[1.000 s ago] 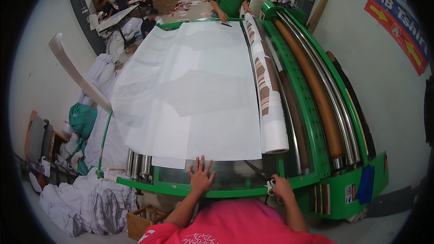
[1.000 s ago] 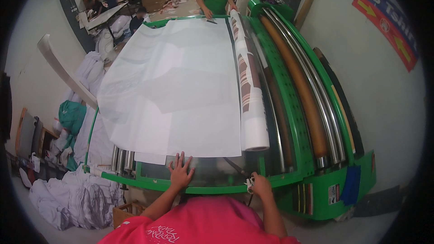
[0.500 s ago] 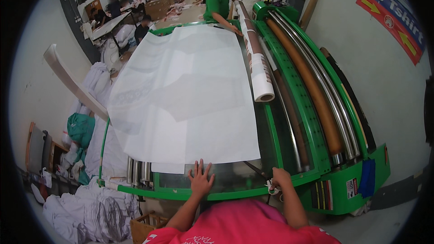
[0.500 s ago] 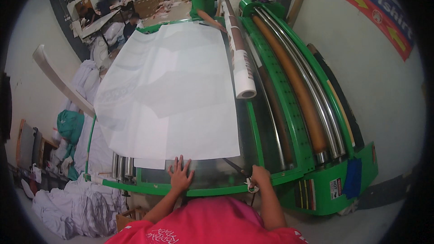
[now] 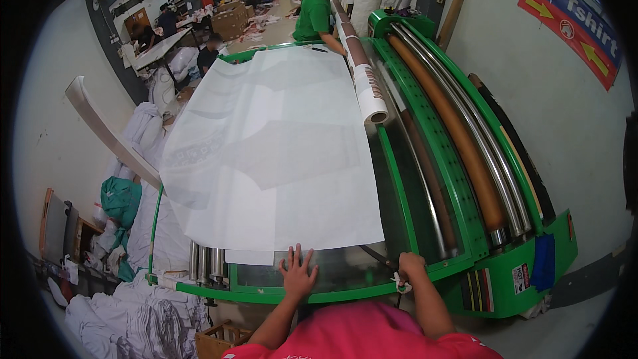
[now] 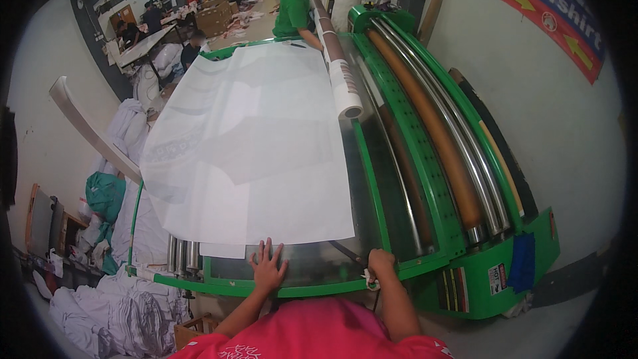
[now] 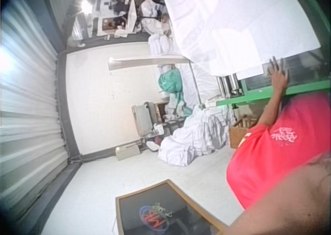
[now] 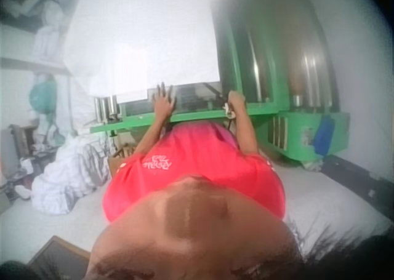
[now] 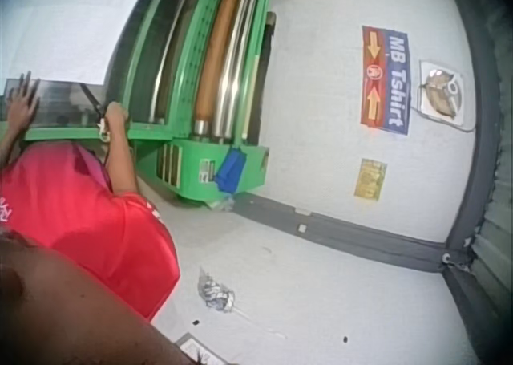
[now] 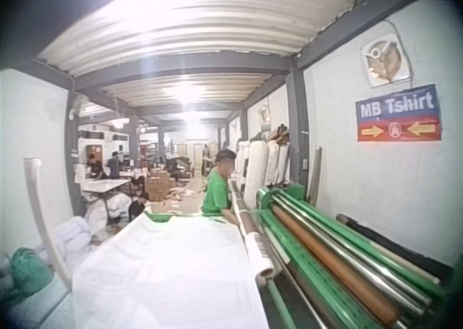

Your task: The person uses shears to cut a large sheet of white fabric on a green cutting table. They align the fabric, make straight cuts, and separate the pieces with assistance from a coworker.

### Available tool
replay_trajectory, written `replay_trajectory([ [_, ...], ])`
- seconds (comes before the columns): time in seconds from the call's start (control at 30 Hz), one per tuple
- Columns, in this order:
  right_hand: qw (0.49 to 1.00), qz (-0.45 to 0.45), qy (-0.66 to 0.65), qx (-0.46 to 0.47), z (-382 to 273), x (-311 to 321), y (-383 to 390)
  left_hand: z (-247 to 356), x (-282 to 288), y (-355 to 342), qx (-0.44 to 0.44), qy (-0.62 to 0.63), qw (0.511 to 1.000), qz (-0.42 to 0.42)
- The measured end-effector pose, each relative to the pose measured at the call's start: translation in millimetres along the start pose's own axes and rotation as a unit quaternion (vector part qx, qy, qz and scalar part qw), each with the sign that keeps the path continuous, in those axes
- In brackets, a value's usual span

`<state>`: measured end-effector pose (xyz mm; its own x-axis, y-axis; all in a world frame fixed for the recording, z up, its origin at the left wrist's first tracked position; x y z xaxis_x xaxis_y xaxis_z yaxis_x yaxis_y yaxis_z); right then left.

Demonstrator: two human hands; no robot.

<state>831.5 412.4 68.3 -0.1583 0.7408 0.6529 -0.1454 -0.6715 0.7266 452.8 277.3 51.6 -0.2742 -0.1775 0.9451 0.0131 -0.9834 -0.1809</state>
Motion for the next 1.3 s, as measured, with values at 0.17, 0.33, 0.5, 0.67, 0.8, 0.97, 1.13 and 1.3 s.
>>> replay_trajectory([
  [0.17, 1.000, -0.015, 0.005, -0.010, -0.4, 5.4, 5.4, 0.1, 0.2, -0.4, 0.001, -0.001, 1.000, -0.002],
  [0.33, 1.000, -0.024, 0.003, -0.003, 0.2, 4.3, 3.0, -0.3, 0.2, -0.1, 0.002, -0.002, 1.000, -0.002],
  [0.5, 1.000, -0.004, 0.006, -0.002, -0.7, -0.4, -0.6, 1.5, 5.4, 0.5, 0.002, 0.004, 1.000, 0.003],
  [0.67, 1.000, 0.011, 0.000, -0.020, -2.8, 1.0, -0.1, -0.8, 4.6, -0.2, 0.008, -0.011, 1.000, -0.007],
  [0.8, 1.000, 0.010, 0.002, -0.014, -2.0, 2.5, 0.4, -0.6, 5.4, 0.9, 0.008, -0.014, 1.000, -0.008],
  [0.97, 1.000, 0.007, 0.008, -0.008, -4.8, 3.1, 0.3, -0.2, 11.1, 4.2, 0.010, -0.004, 1.000, 0.002],
  [1.13, 1.000, -0.003, 0.012, -0.007, -5.2, 0.8, -0.4, 0.3, 14.7, 6.2, 0.021, -0.032, 0.999, -0.012],
  [1.3, 1.000, -0.003, 0.019, -0.005, -2.0, -6.0, -10.7, -1.4, 13.5, 7.6, 0.015, -0.023, 1.000, -0.001],
])
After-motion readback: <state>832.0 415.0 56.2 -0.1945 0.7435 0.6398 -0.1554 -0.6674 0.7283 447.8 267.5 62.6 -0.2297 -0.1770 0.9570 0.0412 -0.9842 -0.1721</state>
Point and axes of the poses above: each hand's wrist, its own y-axis away from the middle knuckle, its own x-axis out of the back of the hand, z = x × y, the point moved 5 cm from there along -y, towards the middle knuckle, and after that the axes turned 10 degrees about -x, right-handed, at the moved point
